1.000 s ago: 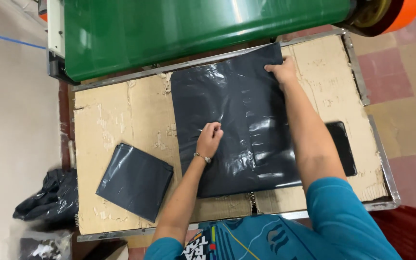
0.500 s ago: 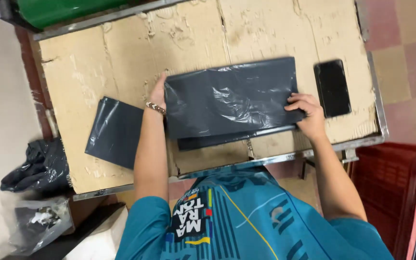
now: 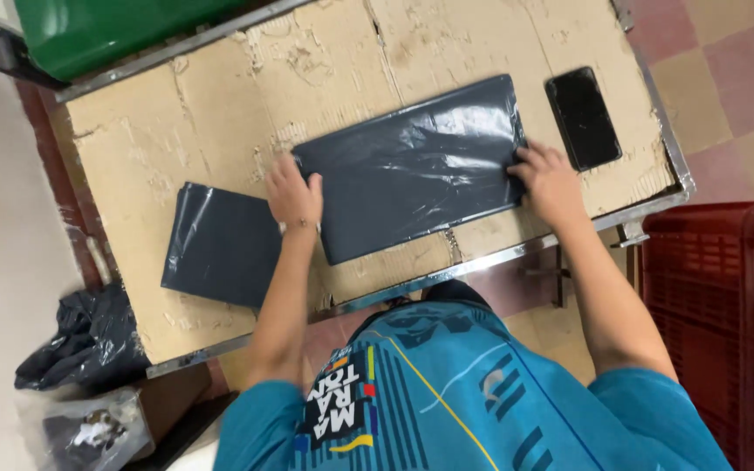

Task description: Folding and stacking plastic bags from a production line into a storage crate

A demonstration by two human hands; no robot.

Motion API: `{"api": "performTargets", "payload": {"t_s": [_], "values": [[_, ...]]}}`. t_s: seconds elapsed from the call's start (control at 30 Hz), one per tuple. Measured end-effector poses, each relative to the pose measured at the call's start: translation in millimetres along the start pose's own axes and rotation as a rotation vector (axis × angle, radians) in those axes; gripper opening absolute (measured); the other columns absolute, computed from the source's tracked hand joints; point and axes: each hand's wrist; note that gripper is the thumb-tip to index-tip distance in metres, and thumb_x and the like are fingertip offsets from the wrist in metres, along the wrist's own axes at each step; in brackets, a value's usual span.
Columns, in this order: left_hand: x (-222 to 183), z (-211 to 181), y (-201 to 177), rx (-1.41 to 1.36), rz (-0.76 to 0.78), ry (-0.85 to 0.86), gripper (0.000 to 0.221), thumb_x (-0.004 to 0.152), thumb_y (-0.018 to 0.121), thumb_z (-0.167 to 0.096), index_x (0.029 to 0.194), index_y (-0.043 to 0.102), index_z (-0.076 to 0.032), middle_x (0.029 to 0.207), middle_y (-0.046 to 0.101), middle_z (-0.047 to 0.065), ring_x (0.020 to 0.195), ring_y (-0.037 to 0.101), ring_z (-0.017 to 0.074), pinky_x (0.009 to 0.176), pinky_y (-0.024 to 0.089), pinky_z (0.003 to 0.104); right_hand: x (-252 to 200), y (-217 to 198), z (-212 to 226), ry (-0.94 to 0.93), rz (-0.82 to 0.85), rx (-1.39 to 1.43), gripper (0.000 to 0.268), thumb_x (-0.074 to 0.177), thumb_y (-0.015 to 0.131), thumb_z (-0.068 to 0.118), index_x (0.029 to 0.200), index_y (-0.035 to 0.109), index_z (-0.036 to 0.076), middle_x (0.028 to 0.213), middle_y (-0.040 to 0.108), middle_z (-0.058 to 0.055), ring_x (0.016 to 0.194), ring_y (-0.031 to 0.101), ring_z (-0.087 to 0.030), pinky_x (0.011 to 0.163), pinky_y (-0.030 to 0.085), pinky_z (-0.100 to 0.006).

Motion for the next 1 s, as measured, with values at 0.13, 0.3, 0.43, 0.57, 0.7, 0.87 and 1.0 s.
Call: {"api": "performTargets", "payload": {"t_s": [0.13,0.3,0.43,0.57,0.7,0.87,1.0], "values": [[-78.6,-0.6,-13.9,-0.117,-0.218,0.813,0.035,0.085,0.063,-0.054,0.081,0.060,-0.020,0.077,0.048,0.002,0.079,0.055,0.0257,0.070,0.048,0.044,-13.6,-31.7,71.1,-0.016,0.005,-0.116,0.068,0.062,0.083,0.028,0.128,0.073,0.015,0.149,0.062,-0.010,0.146,0.049,-0.033,0.119,0.038,-0.048],[-102.3,6.1,55.6,0.094,-0.243,1.204,0.021,0.096,0.052,-0.033,0.078,0.057,-0.023,0.075,0.046,0.000,0.070,0.053,0.0230,0.051,0.040,0.040,14.3,-35.8,188.7,-0.460,-0.344,0.292,0.071,0.082,0.076,0.022,0.143,0.052,-0.005,0.153,0.050,-0.028,0.147,0.041,-0.043,0.124,0.029,-0.058],[-111.6,-70.9,16.4,0.035,0.359,1.087,0.040,0.084,0.055,-0.054,0.067,0.065,-0.018,0.064,0.065,0.003,0.063,0.073,0.0287,0.053,0.054,0.045,-10.1,-5.3,207.7,-0.400,-0.273,0.319,0.084,0.071,0.081,0.037,0.140,0.055,-0.002,0.151,0.051,-0.024,0.149,0.040,-0.037,0.126,0.028,-0.052],[-54.0,-142.2,-30.1,-0.267,0.831,1.122,0.028,0.094,0.056,-0.048,0.100,0.072,-0.025,0.092,0.077,0.008,0.094,0.075,0.0349,0.081,0.058,0.047,-47.2,7.6,174.7,-0.379,-0.310,0.834,0.056,0.103,0.051,0.047,0.123,0.068,-0.002,0.140,0.064,-0.018,0.137,0.056,-0.037,0.119,0.038,-0.053],[74.2,-128.0,207.5,-0.981,1.852,0.400,0.037,0.106,0.047,-0.030,0.122,0.058,0.002,0.123,0.071,0.022,0.117,0.067,0.0300,0.091,0.062,0.034,-79.9,9.4,133.0,0.076,-0.026,1.502,0.018,0.096,0.071,0.020,0.091,0.080,0.005,0.086,0.079,-0.009,0.085,0.075,-0.023,0.083,0.059,-0.042],[61.1,-117.9,139.2,-0.761,1.145,0.177,0.074,0.100,0.031,-0.071,0.118,0.075,-0.014,0.117,0.069,0.015,0.124,0.058,0.0368,0.105,0.026,0.063,-70.4,19.0,95.5,1.061,0.035,2.102,0.036,0.103,0.066,0.035,0.114,0.070,0.001,0.107,0.074,-0.019,0.098,0.075,-0.029,0.091,0.059,-0.051],[22.9,-122.9,122.3,-0.435,0.310,0.516,0.035,0.099,0.060,-0.059,0.096,0.070,-0.025,0.081,0.074,0.000,0.083,0.075,0.0224,0.076,0.061,0.039,-80.5,73.3,79.1,1.258,0.024,2.284,0.025,0.101,0.070,0.024,0.109,0.066,0.000,0.108,0.072,-0.018,0.097,0.076,-0.029,0.090,0.060,-0.050]]}}
Point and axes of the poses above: each hand's wrist, its own x-axis towards the middle knuckle, its own y-axis out of the palm, z = x × y
